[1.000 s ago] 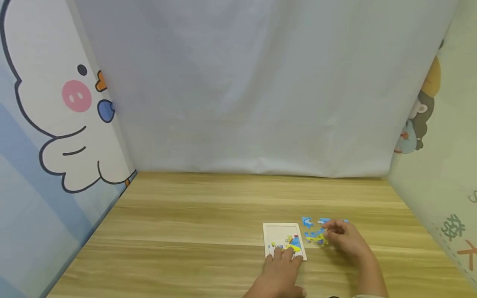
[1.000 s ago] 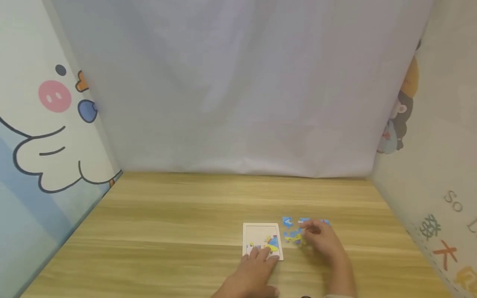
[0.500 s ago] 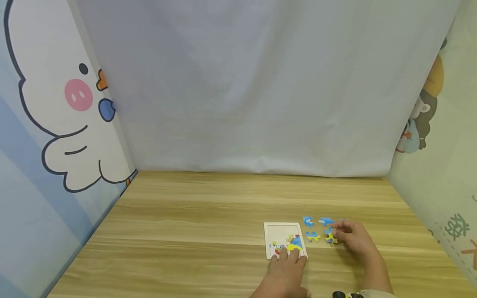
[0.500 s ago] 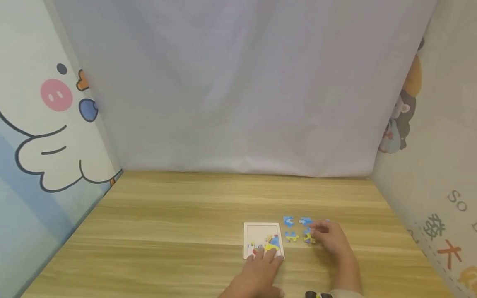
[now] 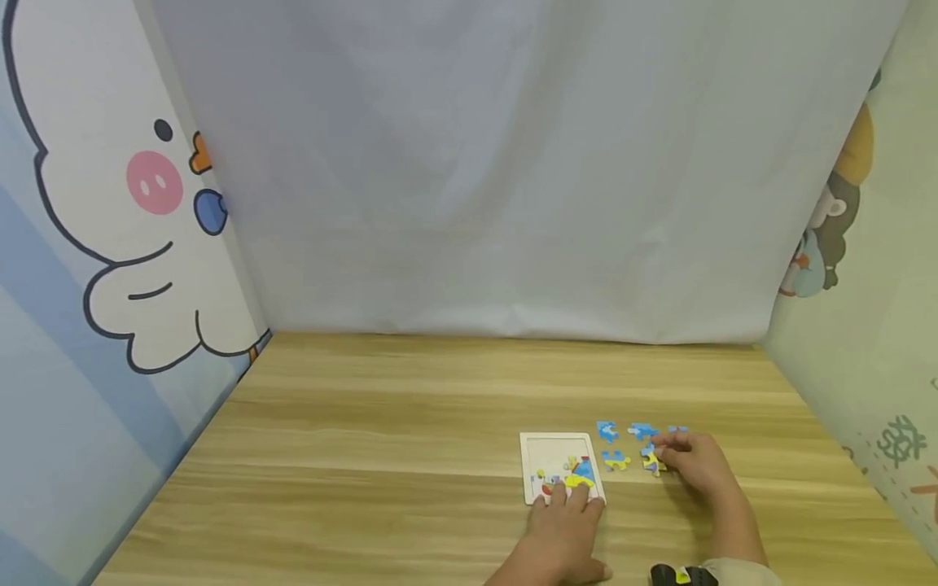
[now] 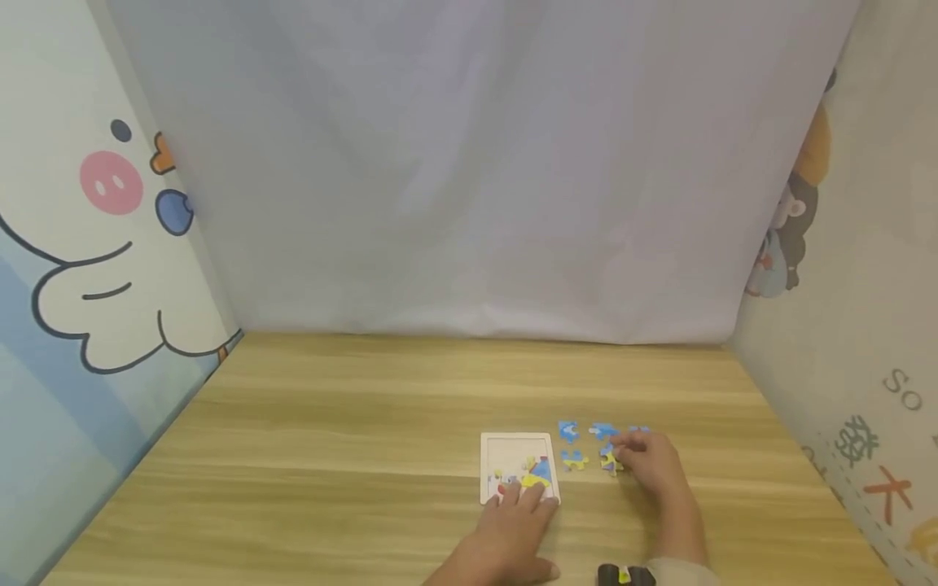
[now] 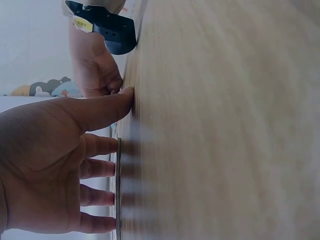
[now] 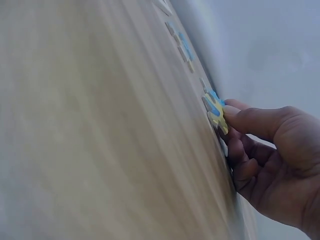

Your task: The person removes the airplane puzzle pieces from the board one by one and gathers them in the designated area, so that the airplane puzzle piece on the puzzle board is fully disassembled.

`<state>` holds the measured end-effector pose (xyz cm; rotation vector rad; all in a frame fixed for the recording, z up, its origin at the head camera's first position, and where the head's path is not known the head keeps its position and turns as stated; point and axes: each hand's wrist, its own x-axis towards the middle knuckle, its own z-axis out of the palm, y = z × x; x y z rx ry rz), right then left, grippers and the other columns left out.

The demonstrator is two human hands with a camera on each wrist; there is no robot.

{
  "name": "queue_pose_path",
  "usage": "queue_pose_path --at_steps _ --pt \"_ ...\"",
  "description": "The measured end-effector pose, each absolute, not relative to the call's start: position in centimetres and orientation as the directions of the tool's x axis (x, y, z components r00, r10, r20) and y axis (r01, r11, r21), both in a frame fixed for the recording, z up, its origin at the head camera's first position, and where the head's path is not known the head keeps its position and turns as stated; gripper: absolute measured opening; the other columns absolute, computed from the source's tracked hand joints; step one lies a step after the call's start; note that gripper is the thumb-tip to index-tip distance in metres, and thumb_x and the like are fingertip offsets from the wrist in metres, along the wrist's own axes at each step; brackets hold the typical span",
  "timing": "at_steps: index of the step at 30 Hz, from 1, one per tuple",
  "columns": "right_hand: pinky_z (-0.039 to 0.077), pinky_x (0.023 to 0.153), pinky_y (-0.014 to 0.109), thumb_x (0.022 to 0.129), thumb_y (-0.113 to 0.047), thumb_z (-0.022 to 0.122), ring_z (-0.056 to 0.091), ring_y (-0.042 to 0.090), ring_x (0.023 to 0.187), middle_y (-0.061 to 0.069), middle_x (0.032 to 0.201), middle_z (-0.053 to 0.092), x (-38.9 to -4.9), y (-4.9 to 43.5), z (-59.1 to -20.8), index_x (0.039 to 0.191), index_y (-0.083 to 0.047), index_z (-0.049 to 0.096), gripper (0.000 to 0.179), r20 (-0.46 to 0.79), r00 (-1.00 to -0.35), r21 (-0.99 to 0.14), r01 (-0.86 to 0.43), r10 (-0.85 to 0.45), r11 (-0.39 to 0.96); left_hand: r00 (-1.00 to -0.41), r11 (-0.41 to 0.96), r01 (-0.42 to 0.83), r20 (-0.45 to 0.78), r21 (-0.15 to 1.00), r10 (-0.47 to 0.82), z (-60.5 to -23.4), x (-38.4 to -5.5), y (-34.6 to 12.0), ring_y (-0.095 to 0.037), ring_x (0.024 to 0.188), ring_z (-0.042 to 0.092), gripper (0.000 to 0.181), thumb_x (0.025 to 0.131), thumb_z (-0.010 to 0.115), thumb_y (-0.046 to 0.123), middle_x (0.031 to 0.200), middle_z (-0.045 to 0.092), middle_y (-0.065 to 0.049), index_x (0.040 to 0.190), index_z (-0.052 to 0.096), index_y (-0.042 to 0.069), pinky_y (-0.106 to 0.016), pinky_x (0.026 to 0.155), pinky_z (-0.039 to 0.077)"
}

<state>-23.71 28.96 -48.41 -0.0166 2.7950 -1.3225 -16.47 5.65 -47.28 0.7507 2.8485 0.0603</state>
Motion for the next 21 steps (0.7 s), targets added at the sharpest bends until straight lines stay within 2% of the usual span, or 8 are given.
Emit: queue_pose_path --at_steps 8,16,21 --pt "0.033 0.092 0.060 0.091 -0.011 0.058 0.039 0.051 0.116 0.028 0.116 0.056 -24.06 29.11 -48.57 0.111 0.006 0.062 0.027 -0.052 -0.998 -0.773 0.027 -0.021 0.634 -0.851 0.871 0.485 -0.185 0.080 0.491 -47.17 -16.56 5.71 -0.022 0.129 0.032 0.076 0.072 0.068 0.062 0.141 0.033 0.009 0.136 0.042 0.030 -0.043 0.094 0.038" --pt "0.033 0.091 0.060 0.091 -0.011 0.058 0.044 0.049 0.112 0.027 0.112 0.058 -23.96 29.16 -48.55 0.112 0.006 0.061 0.027 -0.045 -0.999 -0.773 0.028 -0.012 0.634 -0.847 0.868 0.491 -0.190 0.078 0.496 -47.32 -16.65 5.91 -0.025 0.129 0.032 0.077 0.072 0.067 0.062 0.141 0.033 0.009 0.137 0.042 0.030 -0.044 0.095 0.038" --pt "0.042 0.084 0.052 0.089 -0.008 0.058 0.053 0.041 0.100 0.024 0.105 0.061 -23.33 28.88 -48.52 0.111 0.007 0.061 0.027 0.029 -0.999 -0.759 -0.035 -0.019 0.650 -0.847 0.870 0.487 -0.198 0.085 0.493 -47.55 -16.73 5.87 -0.025 0.130 0.032 0.078 0.072 0.067 0.062 0.141 0.033 0.009 0.137 0.041 0.030 -0.045 0.095 0.038"
